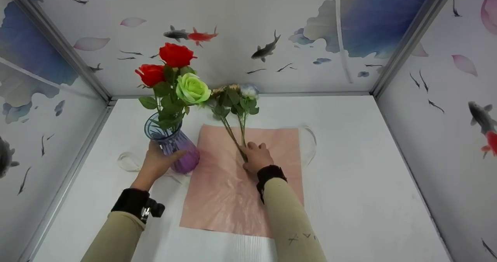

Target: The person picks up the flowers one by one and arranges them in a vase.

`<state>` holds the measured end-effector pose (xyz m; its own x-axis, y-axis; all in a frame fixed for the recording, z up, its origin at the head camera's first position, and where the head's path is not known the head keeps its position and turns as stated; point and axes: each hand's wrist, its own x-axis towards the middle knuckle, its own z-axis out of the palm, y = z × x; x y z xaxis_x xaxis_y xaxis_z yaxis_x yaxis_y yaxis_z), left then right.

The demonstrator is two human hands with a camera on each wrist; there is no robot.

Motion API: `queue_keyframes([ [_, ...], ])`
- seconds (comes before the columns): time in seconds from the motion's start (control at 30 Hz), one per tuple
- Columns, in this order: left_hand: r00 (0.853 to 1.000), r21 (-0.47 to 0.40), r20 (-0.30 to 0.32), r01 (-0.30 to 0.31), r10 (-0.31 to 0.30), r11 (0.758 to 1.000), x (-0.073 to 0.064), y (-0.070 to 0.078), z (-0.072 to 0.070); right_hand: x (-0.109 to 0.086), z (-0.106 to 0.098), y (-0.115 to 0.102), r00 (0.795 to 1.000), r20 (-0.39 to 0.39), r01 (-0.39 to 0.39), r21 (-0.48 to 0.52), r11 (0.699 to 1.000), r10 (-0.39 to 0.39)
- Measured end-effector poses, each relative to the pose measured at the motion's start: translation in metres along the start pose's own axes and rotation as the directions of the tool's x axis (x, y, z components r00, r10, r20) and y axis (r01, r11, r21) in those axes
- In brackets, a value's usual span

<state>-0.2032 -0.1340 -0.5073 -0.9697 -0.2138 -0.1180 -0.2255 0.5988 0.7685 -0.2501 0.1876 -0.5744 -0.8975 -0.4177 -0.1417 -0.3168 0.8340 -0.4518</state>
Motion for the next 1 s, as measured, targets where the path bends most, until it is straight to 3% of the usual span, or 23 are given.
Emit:
queue_keyframes([
  [0.23,1.000,-0.008,0.000,0.006,-0.006,1.000,-0.0001,0.0004,-0.0007,-0.0004,0.0042,0.0001,0.998,-0.026,0.048,-0.049,0.998,-0.050],
  [0.67,1.000,-0.019,0.002,0.008,-0.008,1.000,-0.0005,0.0000,-0.0013,-0.0012,0.0056,-0.0013,1.000,-0.028,0.011,0.030,0.999,-0.010],
  [1.0,1.000,0.000,0.006,-0.016,0.016,1.000,-0.0011,-0.0005,-0.0005,-0.0030,0.0022,-0.0074,0.994,-0.111,0.024,0.020,1.000,-0.021],
])
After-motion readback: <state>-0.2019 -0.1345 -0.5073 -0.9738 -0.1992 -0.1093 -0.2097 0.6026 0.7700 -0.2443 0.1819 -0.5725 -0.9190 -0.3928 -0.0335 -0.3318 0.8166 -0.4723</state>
